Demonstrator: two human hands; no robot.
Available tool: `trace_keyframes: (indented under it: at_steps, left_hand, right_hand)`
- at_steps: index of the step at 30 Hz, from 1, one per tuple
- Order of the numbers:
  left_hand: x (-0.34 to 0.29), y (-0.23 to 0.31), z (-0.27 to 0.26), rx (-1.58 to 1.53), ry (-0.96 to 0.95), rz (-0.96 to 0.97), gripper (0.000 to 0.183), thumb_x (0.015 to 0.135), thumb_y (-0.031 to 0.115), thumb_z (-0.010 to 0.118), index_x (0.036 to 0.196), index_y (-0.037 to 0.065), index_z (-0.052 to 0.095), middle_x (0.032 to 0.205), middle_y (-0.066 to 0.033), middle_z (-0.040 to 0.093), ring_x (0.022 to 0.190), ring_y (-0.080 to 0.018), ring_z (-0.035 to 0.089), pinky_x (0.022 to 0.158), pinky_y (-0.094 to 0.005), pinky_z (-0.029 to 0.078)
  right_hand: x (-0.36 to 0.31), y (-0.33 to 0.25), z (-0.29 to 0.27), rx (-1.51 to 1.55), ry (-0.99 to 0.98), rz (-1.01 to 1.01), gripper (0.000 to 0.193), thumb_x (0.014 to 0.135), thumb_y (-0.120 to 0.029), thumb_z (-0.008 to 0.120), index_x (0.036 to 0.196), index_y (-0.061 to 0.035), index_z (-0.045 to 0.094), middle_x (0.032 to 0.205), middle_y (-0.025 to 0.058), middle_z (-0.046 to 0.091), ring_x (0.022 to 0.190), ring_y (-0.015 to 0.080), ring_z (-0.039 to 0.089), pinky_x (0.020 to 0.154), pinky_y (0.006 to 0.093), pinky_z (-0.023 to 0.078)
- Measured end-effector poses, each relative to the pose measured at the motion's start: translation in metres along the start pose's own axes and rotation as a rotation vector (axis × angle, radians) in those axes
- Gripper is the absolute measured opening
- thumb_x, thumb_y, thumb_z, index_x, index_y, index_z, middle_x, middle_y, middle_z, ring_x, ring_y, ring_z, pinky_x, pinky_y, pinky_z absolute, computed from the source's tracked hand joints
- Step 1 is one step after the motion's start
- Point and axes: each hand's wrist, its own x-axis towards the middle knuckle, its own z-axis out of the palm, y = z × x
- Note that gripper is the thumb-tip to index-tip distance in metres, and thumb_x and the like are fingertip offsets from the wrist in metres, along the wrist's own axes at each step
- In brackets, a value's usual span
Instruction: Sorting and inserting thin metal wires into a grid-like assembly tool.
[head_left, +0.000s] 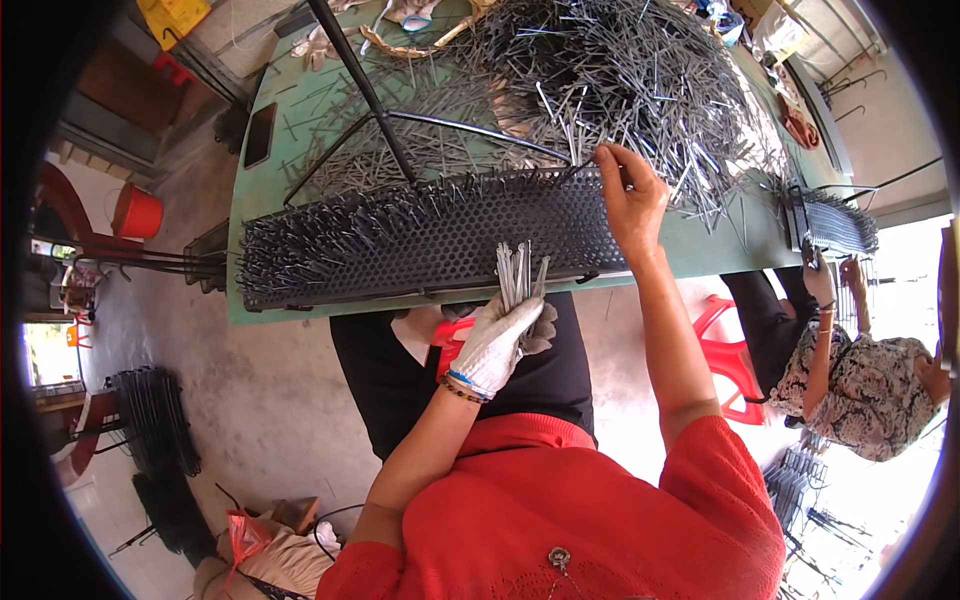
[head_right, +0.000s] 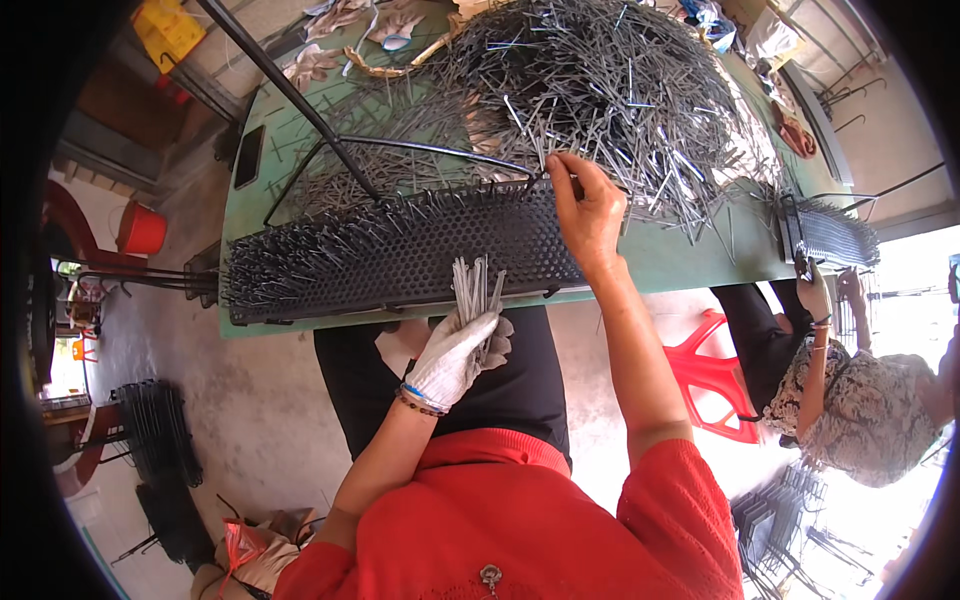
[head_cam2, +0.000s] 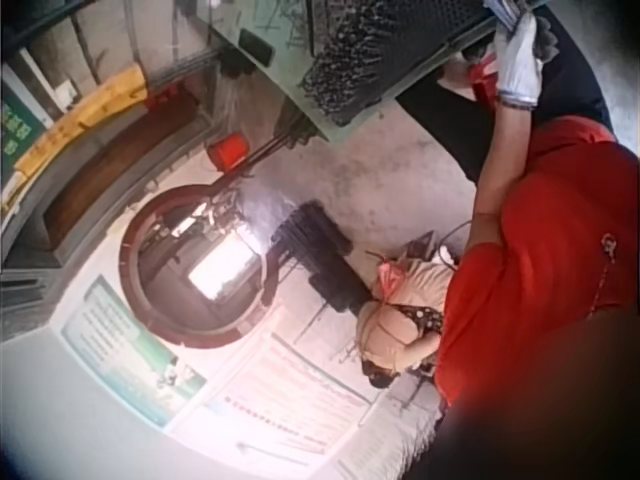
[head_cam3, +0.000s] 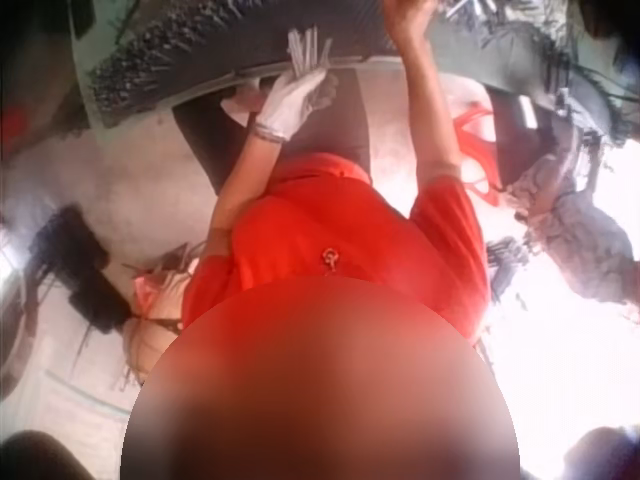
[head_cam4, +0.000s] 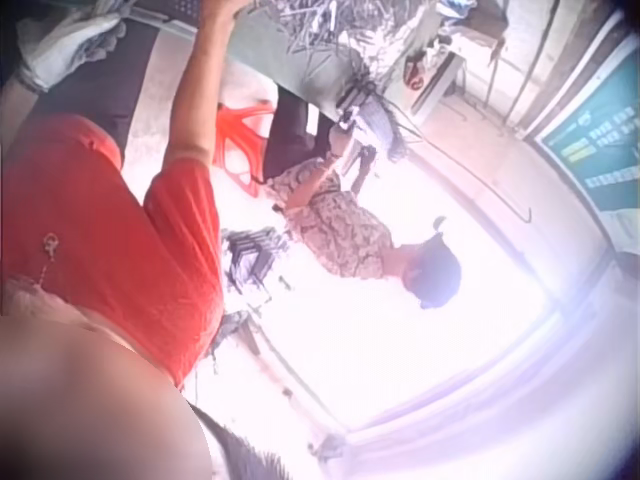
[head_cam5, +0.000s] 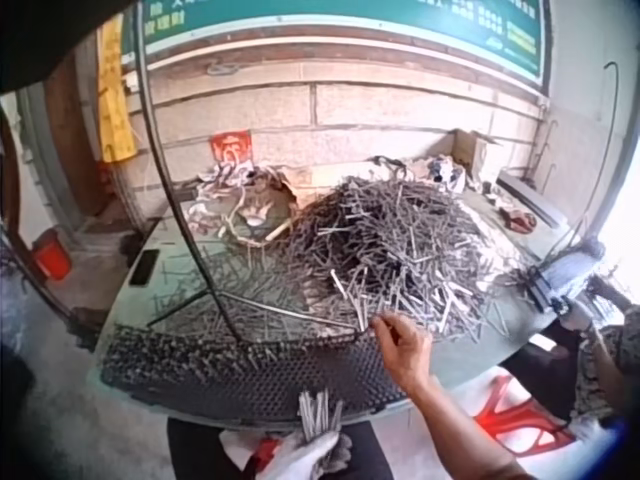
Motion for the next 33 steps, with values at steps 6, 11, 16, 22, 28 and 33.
trace_keyframes:
  at_steps: [6, 11, 16, 22, 28, 33]
  left_hand:
    - [0.003, -0.003, -0.001, -0.009, 0.008, 0.011, 0.019, 0.094, 0.019, 0.060, 0.106, 0.004, 0.057, 0.090, -0.0073, 0.067, 0.074, -0.0154, 0.067, 0.062, -0.0285, 0.059]
    - [0.001, 0.001, 0.001, -0.066, -0.010, -0.021, 0.017, 0.095, 0.016, 0.058, 0.108, 0.005, 0.057, 0.092, -0.0092, 0.068, 0.075, -0.0161, 0.068, 0.063, -0.0294, 0.059]
    - [0.001, 0.000, -0.001, -0.031, -0.013, -0.006, 0.017, 0.095, 0.014, 0.058, 0.108, 0.005, 0.057, 0.093, -0.0101, 0.068, 0.075, -0.0167, 0.068, 0.064, -0.0301, 0.059]
    - [0.000, -0.001, 0.000, -0.027, -0.026, 0.009, 0.017, 0.095, 0.013, 0.057, 0.109, 0.004, 0.057, 0.094, -0.0109, 0.068, 0.076, -0.0174, 0.068, 0.063, -0.0305, 0.059]
    - [0.002, 0.000, -0.003, -0.054, -0.034, -0.021, 0.018, 0.095, 0.014, 0.058, 0.109, 0.004, 0.057, 0.095, -0.0118, 0.069, 0.076, -0.0184, 0.069, 0.064, -0.0312, 0.059]
    - [0.000, -0.001, -0.005, 0.017, -0.042, -0.043, 0.019, 0.095, 0.014, 0.058, 0.110, 0.003, 0.058, 0.096, -0.0117, 0.069, 0.076, -0.0180, 0.069, 0.064, -0.0303, 0.059]
  right_hand:
    - [0.000, -0.006, -0.001, -0.043, -0.003, -0.096, 0.012, 0.088, -0.010, 0.069, 0.095, -0.0001, 0.070, 0.067, 0.0058, 0.064, 0.052, 0.0075, 0.053, 0.050, 0.0232, 0.043]
    - [-0.002, -0.009, -0.001, -0.046, 0.032, -0.026, 0.012, 0.086, -0.010, 0.071, 0.093, 0.0000, 0.070, 0.067, 0.0059, 0.065, 0.052, 0.0071, 0.053, 0.050, 0.0232, 0.043]
    - [-0.004, -0.009, 0.003, -0.052, 0.088, -0.035, 0.013, 0.085, -0.012, 0.073, 0.090, -0.0006, 0.071, 0.067, 0.0059, 0.066, 0.052, 0.0067, 0.055, 0.049, 0.0229, 0.043]
    - [-0.005, -0.015, 0.004, -0.108, 0.072, -0.045, 0.011, 0.084, -0.011, 0.073, 0.088, -0.0018, 0.071, 0.069, 0.0072, 0.067, 0.051, 0.0086, 0.057, 0.049, 0.0238, 0.044]
    - [-0.004, -0.018, 0.003, -0.147, 0.034, -0.085, 0.010, 0.084, -0.011, 0.072, 0.090, -0.0026, 0.071, 0.072, 0.0074, 0.068, 0.051, 0.0104, 0.057, 0.049, 0.0242, 0.044]
    - [0.004, -0.022, -0.004, -0.084, -0.091, -0.050, 0.010, 0.085, -0.009, 0.070, 0.091, -0.0015, 0.070, 0.077, 0.0085, 0.068, 0.057, 0.0117, 0.060, 0.053, 0.0254, 0.046]
